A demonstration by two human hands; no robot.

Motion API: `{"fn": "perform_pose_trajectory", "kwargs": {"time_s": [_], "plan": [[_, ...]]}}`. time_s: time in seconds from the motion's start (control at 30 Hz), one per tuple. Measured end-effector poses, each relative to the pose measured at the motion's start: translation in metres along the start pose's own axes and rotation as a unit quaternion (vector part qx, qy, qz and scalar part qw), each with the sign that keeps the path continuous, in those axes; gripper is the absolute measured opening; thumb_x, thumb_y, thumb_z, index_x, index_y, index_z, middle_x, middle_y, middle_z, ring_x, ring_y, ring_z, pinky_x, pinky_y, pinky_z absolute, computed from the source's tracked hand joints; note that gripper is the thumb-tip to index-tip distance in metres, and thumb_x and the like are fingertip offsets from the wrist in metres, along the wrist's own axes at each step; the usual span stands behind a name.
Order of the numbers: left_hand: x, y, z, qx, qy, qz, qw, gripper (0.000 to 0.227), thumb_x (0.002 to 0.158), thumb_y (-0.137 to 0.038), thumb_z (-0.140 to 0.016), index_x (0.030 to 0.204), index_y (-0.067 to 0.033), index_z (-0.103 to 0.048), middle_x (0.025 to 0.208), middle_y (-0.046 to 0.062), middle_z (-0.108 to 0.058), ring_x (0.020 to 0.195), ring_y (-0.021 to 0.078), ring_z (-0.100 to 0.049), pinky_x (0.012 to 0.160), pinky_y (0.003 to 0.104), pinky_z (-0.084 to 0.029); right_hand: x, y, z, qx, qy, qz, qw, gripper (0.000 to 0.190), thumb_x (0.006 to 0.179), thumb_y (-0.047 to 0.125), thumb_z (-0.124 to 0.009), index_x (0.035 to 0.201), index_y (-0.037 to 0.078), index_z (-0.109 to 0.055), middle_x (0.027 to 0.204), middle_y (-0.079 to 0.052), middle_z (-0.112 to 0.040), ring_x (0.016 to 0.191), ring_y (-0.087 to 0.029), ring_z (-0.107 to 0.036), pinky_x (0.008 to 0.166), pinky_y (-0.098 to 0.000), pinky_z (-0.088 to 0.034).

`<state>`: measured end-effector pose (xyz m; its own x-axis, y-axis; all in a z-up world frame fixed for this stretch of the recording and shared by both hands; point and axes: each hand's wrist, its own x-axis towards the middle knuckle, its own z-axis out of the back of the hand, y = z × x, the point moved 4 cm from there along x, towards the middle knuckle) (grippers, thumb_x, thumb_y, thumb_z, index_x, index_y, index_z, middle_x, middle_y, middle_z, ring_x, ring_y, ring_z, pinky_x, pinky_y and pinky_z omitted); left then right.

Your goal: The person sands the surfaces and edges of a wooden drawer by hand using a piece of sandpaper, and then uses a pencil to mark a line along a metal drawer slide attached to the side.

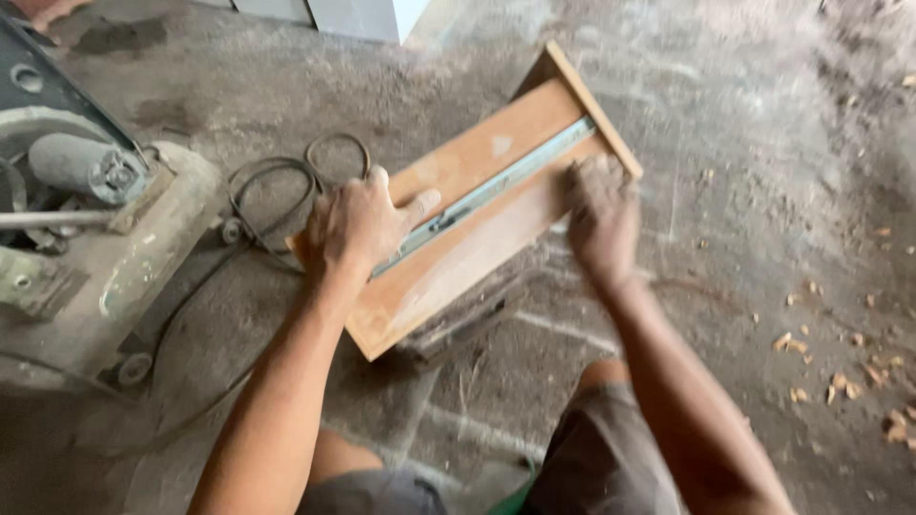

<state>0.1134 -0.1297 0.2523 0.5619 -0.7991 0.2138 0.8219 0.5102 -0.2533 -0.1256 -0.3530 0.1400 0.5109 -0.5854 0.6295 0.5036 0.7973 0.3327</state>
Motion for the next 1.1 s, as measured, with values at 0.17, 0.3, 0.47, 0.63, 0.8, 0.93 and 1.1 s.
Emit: {"fn": "perform_pose_trajectory", "kwargs": {"time_s": [0.17, 0.3, 0.47, 0.63, 0.8, 0.93, 1.1], "plan": [[0.007, -0.002, 0.010, 0.020, 0.024, 0.013, 0.999, 0.079, 0.086, -0.076, -0.060, 0.117, -0.0032, -0.066, 0.100, 0.026, -0.075, 0.097, 0.0419, -0.073, 0.082, 0.054, -0.055, -0.055, 0.062, -0.017, -0.041, 0.138, 0.221, 0.965, 0.059, 0.095, 0.037, -0.051, 0.147, 0.008, -0.056, 0.129, -0.013, -0.071, 0.095, -0.021, -0.068, 0.074, -0.0311, -0.057], [0.004, -0.007, 0.012, 0.006, 0.055, 0.052, 0.997, 0.079, 0.084, -0.077, -0.059, 0.120, -0.0068, -0.063, 0.100, 0.023, -0.074, 0.092, 0.0401, -0.072, 0.070, 0.054, -0.057, 0.001, 0.011, -0.002, 0.026, -0.072, 0.033, 0.996, 0.034, 0.115, 0.011, -0.035, 0.141, 0.006, -0.057, 0.130, -0.012, -0.068, 0.113, -0.019, -0.068, 0.095, -0.0335, -0.058], [0.007, -0.001, 0.011, 0.003, 0.082, 0.053, 0.995, 0.077, 0.087, -0.076, -0.056, 0.119, -0.0063, -0.064, 0.096, 0.020, -0.077, 0.086, 0.0354, -0.077, 0.069, 0.052, -0.059, 0.003, 0.009, 0.011, -0.025, 0.039, -0.018, 0.999, 0.037, 0.118, 0.013, -0.031, 0.143, 0.016, -0.058, 0.144, -0.002, -0.066, 0.131, -0.010, -0.063, 0.107, -0.0224, -0.054], [0.014, 0.002, 0.009, -0.020, 0.017, 0.030, 0.999, 0.082, 0.081, -0.075, -0.064, 0.123, -0.0045, -0.063, 0.099, 0.024, -0.074, 0.093, 0.0406, -0.073, 0.072, 0.054, -0.056, -0.048, 0.060, -0.007, 0.245, 0.062, 0.128, 0.959, 0.048, 0.107, 0.003, -0.044, 0.154, 0.001, -0.044, 0.161, -0.018, -0.045, 0.151, -0.023, -0.042, 0.123, -0.0408, -0.036], [0.009, 0.004, 0.013, -0.002, 0.048, 0.063, 0.997, 0.076, 0.084, -0.076, -0.061, 0.119, -0.0087, -0.066, 0.104, 0.022, -0.073, 0.100, 0.0428, -0.069, 0.078, 0.057, -0.054, 0.019, 0.016, 0.001, -0.171, 0.122, -0.050, 0.976, 0.047, 0.110, -0.008, -0.036, 0.148, 0.008, -0.057, 0.143, -0.009, -0.063, 0.119, -0.020, -0.060, 0.104, -0.0318, -0.053], [0.007, -0.003, 0.020, -0.007, 0.094, 0.092, 0.991, 0.079, 0.085, -0.077, -0.055, 0.128, -0.0111, -0.060, 0.102, 0.020, -0.075, 0.091, 0.0378, -0.077, 0.072, 0.054, -0.062, -0.009, 0.038, 0.014, 0.088, 0.141, -0.022, 0.986, 0.046, 0.101, 0.000, -0.039, 0.139, 0.011, -0.062, 0.135, -0.007, -0.068, 0.108, -0.021, -0.069, 0.095, -0.0357, -0.059], [0.009, -0.001, 0.006, -0.001, 0.026, 0.036, 0.999, 0.076, 0.086, -0.078, -0.058, 0.112, -0.0067, -0.067, 0.099, 0.022, -0.075, 0.095, 0.0399, -0.073, 0.075, 0.053, -0.057, 0.005, 0.067, 0.023, 0.120, -0.007, -0.028, 0.992, 0.036, 0.106, 0.002, -0.044, 0.135, 0.008, -0.066, 0.145, -0.016, -0.063, 0.142, -0.031, -0.054, 0.123, -0.0457, -0.039]]}}
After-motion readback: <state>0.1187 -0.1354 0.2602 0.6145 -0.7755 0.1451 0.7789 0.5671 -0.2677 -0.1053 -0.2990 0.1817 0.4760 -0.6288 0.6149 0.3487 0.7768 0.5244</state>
